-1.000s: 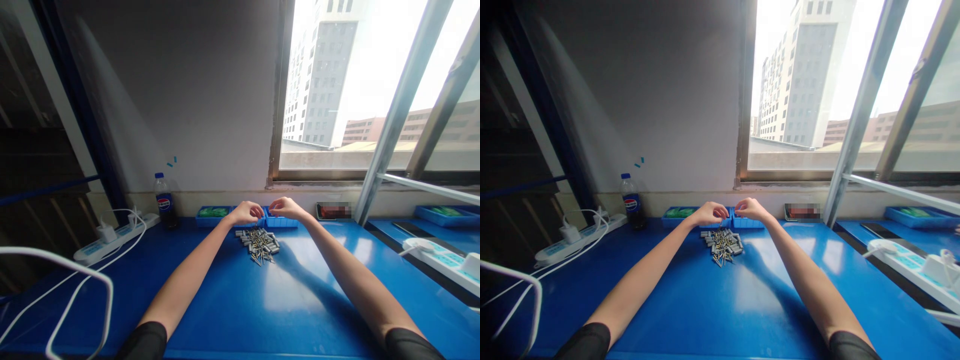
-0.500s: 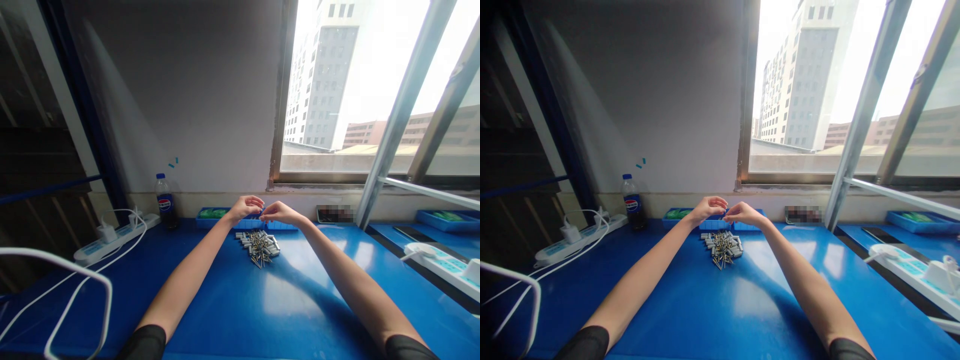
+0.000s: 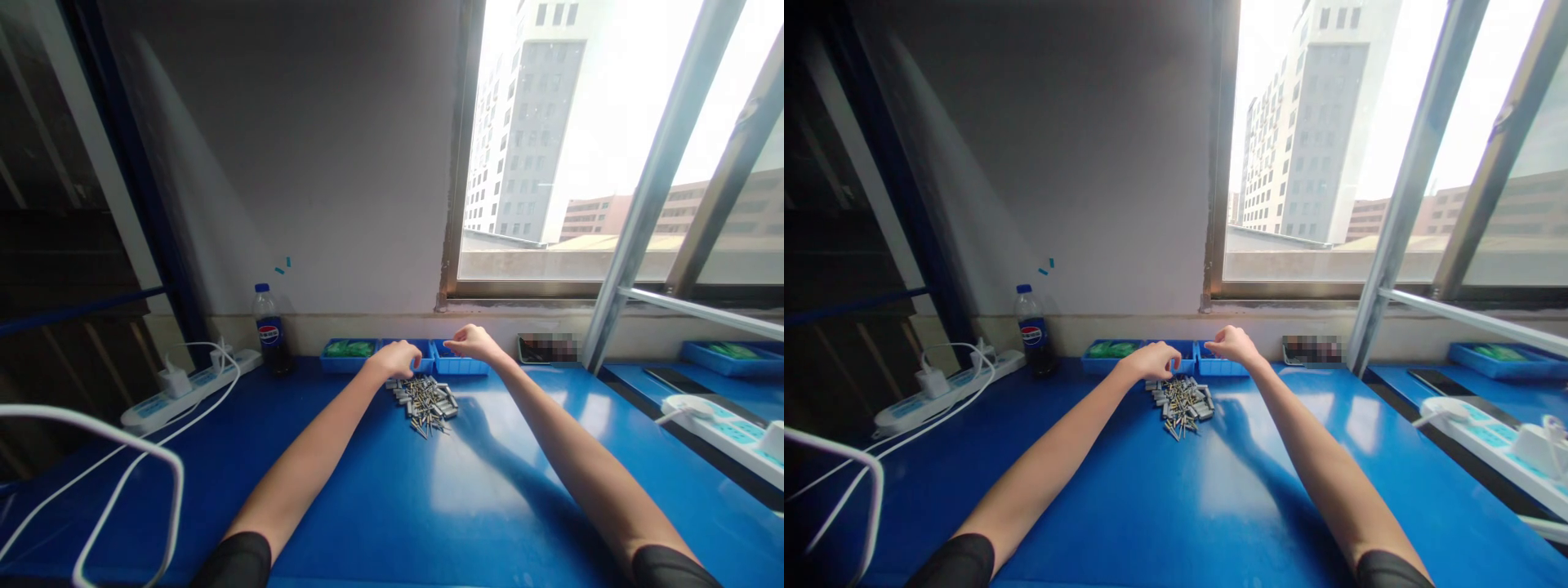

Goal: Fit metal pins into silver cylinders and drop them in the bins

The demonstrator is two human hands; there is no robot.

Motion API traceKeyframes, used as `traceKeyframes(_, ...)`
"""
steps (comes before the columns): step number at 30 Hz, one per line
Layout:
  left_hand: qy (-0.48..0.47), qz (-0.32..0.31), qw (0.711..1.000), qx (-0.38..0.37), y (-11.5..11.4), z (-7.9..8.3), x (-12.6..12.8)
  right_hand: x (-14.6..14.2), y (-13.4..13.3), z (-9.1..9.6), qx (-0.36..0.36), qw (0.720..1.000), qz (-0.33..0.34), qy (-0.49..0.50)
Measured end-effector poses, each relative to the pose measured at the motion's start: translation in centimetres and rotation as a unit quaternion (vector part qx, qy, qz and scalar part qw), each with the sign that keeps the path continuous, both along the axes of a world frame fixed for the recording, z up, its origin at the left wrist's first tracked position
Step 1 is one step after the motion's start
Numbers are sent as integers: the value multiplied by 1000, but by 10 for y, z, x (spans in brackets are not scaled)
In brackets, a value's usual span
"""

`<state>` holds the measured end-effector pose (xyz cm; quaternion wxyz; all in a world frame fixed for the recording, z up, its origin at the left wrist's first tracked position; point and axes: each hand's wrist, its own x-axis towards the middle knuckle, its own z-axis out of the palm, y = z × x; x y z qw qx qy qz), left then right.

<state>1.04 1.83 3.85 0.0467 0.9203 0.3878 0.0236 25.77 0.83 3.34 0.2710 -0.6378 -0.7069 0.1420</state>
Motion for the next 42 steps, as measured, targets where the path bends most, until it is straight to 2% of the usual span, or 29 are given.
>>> traceKeyframes(3, 36, 12, 999, 13, -3, -7, 5, 1, 1, 0, 0, 1000, -8, 11)
traceKeyframes(8, 65, 8, 998, 19, -5, -15, 9, -1, 0, -1, -13, 999, 15, 32)
traceKeyframes(14, 55, 6, 998, 28, -5, -19, 10, -2, 2, -3, -20, 999, 31, 38)
traceKeyframes(22, 21, 1, 1000, 16, -3, -16, 10, -1, 2, -4, -26, 998, 41, 28)
traceKeyframes(27, -24, -19, 999, -11, 5, -10, 3, -2, 1, -3, -32, 997, 62, 24)
traceKeyframes(31, -87, -56, 994, -45, 15, -2, -7, -3, -2, 1, -62, 991, 119, 32)
traceKeyframes(35, -231, -101, 961, -115, 21, 6, -15, -8, -9, 7, -91, 973, 211, 20)
traceKeyframes(37, -272, -106, 947, -131, 22, 10, -18, -12, -13, 10, -102, 963, 248, 23)
traceKeyframes(42, -275, -96, 946, -142, 17, 15, -20, -22, -24, 20, -120, 952, 273, 71)
